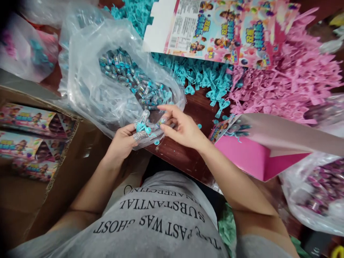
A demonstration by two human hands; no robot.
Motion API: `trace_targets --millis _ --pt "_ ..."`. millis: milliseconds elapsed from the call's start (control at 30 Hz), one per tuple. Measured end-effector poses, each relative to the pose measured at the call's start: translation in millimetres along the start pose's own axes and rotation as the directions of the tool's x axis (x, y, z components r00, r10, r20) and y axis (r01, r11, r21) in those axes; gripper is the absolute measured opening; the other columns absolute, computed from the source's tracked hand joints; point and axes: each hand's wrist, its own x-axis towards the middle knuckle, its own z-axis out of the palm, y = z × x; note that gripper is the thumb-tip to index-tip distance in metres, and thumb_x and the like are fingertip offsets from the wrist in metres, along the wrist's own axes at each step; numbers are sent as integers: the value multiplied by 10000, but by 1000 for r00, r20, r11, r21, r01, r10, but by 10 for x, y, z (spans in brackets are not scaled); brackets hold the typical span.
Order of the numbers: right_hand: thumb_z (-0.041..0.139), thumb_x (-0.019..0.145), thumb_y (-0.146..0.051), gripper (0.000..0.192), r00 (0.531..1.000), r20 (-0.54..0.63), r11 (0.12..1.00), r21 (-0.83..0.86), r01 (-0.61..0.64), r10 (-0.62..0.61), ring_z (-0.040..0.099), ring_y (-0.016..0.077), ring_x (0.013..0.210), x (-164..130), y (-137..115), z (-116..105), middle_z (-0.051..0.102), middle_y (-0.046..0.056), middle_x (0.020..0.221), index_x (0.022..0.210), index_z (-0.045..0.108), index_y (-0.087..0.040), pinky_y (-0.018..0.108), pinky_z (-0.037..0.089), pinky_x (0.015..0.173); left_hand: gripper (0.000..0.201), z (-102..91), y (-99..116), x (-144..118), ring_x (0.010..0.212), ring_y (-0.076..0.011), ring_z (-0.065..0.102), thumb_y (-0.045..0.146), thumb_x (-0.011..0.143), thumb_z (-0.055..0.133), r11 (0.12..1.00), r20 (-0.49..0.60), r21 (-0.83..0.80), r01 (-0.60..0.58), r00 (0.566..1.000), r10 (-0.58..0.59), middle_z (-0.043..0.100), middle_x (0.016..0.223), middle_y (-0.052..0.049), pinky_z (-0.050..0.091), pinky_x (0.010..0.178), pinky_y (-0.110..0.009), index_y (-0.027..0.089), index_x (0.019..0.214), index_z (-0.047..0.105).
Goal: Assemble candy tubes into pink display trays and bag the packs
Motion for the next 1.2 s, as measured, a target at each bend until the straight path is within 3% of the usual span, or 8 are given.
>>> trace_targets --millis 200,500,733,800,867,933,1067,1200 --pt "718 1014 -410 276 999 -52 998 -56 9 -12 728 153 889 -265 -136 45 781 54 1094 1198 726 -204 294 607 788 450 164 34 -6 696 -142 714 484 643 1016 999 111 30 -25 994 22 822 877 -36 611 720 -261 194 953 865" --pt "651 1067 -383 222 979 -65 936 -312 166 -195 762 169 1005 -507 -182 -5 809 43 1154 1221 725 -240 306 603 903 347 230 152 -26 776 -157 723 482 765 947 946 265 269 -183 958 110 833 925 -34 599 789 -277 201 950 864" --pt "553 1059 -637 541 977 -108 942 -265 -204 181 630 112 578 -622 -197 -18 722 7 675 809 718 -187 245 474 593 262 305 34 -65 846 -164 732 373 849 882 869 298 389 -305 935 194 832 974 -33 601 834 -281 196 1039 848" --pt "586 1033 -657 502 975 -97 946 -243 -216 197 649 117 611 -644 -184 -89 767 18 789 991 770 -191 248 487 606 336 311 21 -62 874 -169 743 345 850 874 855 374 386 -346 906 197 830 1032 -50 604 829 -272 182 1138 822" --pt "669 999 -620 519 988 -101 964 -226 -141 121 663 115 666 -657 -181 -170 799 51 1053 1324 708 -217 258 519 640 392 316 27 -53 928 -185 757 342 866 851 852 459 359 -382 867 196 826 1101 -74 615 844 -278 166 1212 793" --pt "690 1013 -534 523 996 -84 965 -261 -29 7 680 121 750 -658 -196 -233 769 78 1224 1439 639 -237 267 537 688 350 329 34 -48 993 -201 767 342 923 787 837 493 361 -411 846 203 825 1141 -80 623 903 -305 167 1226 792" --pt "612 1075 -481 322 996 -52 915 -401 49 -76 681 146 797 -639 -267 -273 777 46 960 1136 754 -199 272 486 702 283 382 22 -70 1114 -231 780 321 992 700 781 435 434 -449 864 255 830 1200 -59 610 1047 -372 212 1222 823" --pt "551 1078 -589 486 996 -85 895 -445 -36 -2 612 135 682 -647 -312 -297 697 28 783 886 744 -187 281 428 632 316 429 -3 -102 1205 -245 767 325 996 710 763 433 444 -469 858 276 794 1309 -42 595 1116 -403 250 1288 806"
